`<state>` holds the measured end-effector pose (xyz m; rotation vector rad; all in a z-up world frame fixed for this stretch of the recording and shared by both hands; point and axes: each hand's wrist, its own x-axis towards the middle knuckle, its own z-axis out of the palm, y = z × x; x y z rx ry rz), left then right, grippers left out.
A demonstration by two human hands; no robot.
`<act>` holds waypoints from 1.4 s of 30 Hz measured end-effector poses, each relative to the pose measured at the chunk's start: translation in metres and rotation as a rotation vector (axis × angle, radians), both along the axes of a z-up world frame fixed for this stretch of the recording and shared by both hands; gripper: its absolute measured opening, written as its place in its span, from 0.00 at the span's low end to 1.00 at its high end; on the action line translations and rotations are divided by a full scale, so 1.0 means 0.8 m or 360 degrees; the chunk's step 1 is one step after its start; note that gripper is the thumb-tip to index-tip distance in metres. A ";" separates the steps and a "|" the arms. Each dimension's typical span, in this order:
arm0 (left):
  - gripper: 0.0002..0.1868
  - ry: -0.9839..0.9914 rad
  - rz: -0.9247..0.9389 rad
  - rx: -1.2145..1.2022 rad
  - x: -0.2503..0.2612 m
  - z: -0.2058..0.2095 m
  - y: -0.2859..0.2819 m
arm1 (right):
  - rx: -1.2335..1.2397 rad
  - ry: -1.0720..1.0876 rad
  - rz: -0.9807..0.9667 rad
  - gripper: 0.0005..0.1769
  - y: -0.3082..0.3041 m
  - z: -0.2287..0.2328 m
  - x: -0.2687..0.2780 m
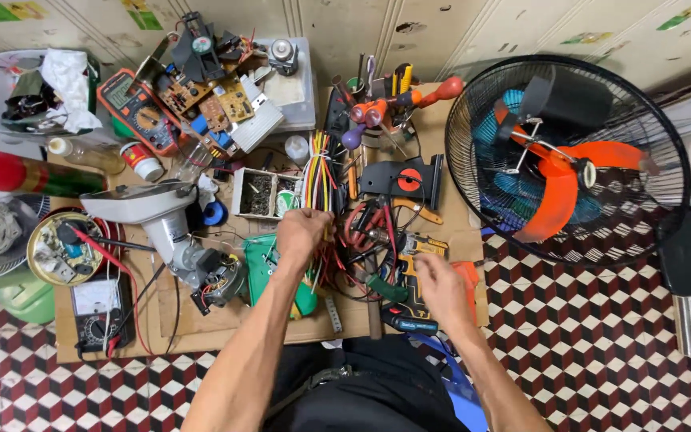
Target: Repairing and reassembling a small electric motor on a workbench.
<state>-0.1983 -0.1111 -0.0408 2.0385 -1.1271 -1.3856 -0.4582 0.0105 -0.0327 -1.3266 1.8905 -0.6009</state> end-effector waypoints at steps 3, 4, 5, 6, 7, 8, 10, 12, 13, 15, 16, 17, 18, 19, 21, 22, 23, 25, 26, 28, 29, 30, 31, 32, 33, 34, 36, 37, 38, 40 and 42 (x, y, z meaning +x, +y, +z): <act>0.16 0.0349 0.0229 0.0116 0.041 -0.012 0.008 | -0.0039 0.0203 0.0547 0.22 0.005 -0.038 0.055; 0.16 0.0334 0.0255 0.0106 0.052 -0.027 0.008 | -0.0050 0.0187 0.0573 0.22 0.006 -0.053 0.059; 0.13 0.0382 0.0293 0.0239 0.064 -0.041 0.007 | -0.0050 0.0362 0.0760 0.26 0.007 -0.068 0.064; 0.11 0.0427 0.0337 0.0369 0.081 -0.054 0.008 | -0.0058 0.0533 0.0951 0.31 0.008 -0.083 0.072; 0.11 0.0409 0.0371 0.0354 0.093 -0.059 0.008 | -0.0078 0.0514 0.0981 0.31 0.002 -0.080 0.073; 0.10 0.0616 0.0387 0.0466 0.101 -0.066 0.007 | 0.0029 0.0521 0.0974 0.31 -0.002 -0.076 0.070; 0.10 0.0829 0.0416 0.0578 0.112 -0.066 0.006 | 0.0143 0.0530 0.0982 0.31 -0.006 -0.063 0.062; 0.10 0.0861 0.0361 0.0736 0.113 -0.052 0.003 | 0.0070 0.0365 0.0854 0.30 -0.010 -0.043 0.044; 0.10 0.0877 0.0381 0.0735 0.113 -0.060 0.005 | 0.0073 0.0377 0.0877 0.30 -0.019 -0.027 0.042; 0.11 0.1000 0.0271 0.0816 0.116 -0.074 0.006 | -0.0097 -0.0083 0.0597 0.30 -0.042 0.002 0.041; 0.11 0.1009 0.0295 0.0815 0.113 -0.063 0.005 | -0.0089 -0.0081 0.0622 0.30 -0.060 0.016 0.053; 0.12 0.0950 0.0259 0.0844 0.109 -0.052 0.004 | 0.0107 -0.0477 0.0491 0.29 -0.078 0.029 0.065; 0.12 0.0888 0.0216 0.0874 0.105 -0.041 0.002 | 0.0305 -0.0869 0.0345 0.29 -0.096 0.041 0.076; 0.12 0.0894 0.0234 0.0873 0.107 -0.054 0.008 | 0.0314 -0.0867 0.0361 0.29 -0.106 0.033 0.085; 0.12 0.0987 0.0148 0.0776 0.113 -0.076 0.012 | 0.0779 -0.1399 0.0334 0.28 -0.132 0.017 0.106; 0.12 0.0990 0.0168 0.0768 0.112 -0.063 0.012 | 0.0786 -0.1396 0.0354 0.28 -0.144 0.020 0.114; 0.12 0.0931 0.0183 0.0769 0.110 -0.050 0.012 | 0.0949 -0.1488 0.0352 0.28 -0.155 0.023 0.123; 0.11 0.0873 0.0217 0.0771 0.112 -0.036 0.015 | 0.1128 -0.1575 0.0362 0.29 -0.168 0.023 0.137; 0.12 0.0874 0.0221 0.0766 0.113 -0.034 0.015 | 0.1225 -0.1615 0.0333 0.32 -0.173 0.022 0.139; 0.12 0.0879 0.0230 0.0762 0.112 -0.031 0.015 | 0.1327 -0.1648 0.0304 0.35 -0.178 0.014 0.141; 0.12 0.0862 0.0230 0.0773 0.111 -0.029 0.015 | 0.1369 -0.1698 0.0330 0.36 -0.179 0.008 0.141; 0.12 0.0844 0.0227 0.0784 0.110 -0.028 0.015 | 0.1410 -0.1751 0.0353 0.38 -0.179 0.002 0.141; 0.12 0.0846 0.0230 0.0785 0.110 -0.029 0.015 | 0.1412 -0.1748 0.0353 0.38 -0.178 0.001 0.141; 0.12 0.0827 0.0229 0.0788 0.110 -0.029 0.015 | 0.1431 -0.1784 0.0366 0.38 -0.178 -0.001 0.143; 0.11 0.0809 0.0229 0.0791 0.110 -0.030 0.014 | 0.1448 -0.1820 0.0379 0.39 -0.177 -0.002 0.144; 0.11 0.0808 0.0229 0.0790 0.110 -0.032 0.013 | 0.1448 -0.1820 0.0379 0.39 -0.177 -0.001 0.145; 0.11 0.0756 0.0173 0.0791 0.109 -0.036 0.012 | 0.1471 -0.1794 0.0333 0.40 -0.177 0.001 0.146; 0.11 0.0757 0.0170 0.0792 0.107 -0.038 0.013 | 0.1469 -0.1794 0.0331 0.40 -0.175 0.000 0.146; 0.10 0.0747 0.0185 0.0793 0.106 -0.041 0.012 | 0.1475 -0.1787 0.0316 0.39 -0.175 0.000 0.146; 0.10 0.0738 0.0200 0.0792 0.104 -0.047 0.012 | 0.1479 -0.1779 0.0302 0.39 -0.175 -0.002 0.145; 0.10 0.0769 0.0226 0.0789 0.104 -0.055 0.014 | 0.1478 -0.1782 0.0305 0.38 -0.174 -0.007 0.145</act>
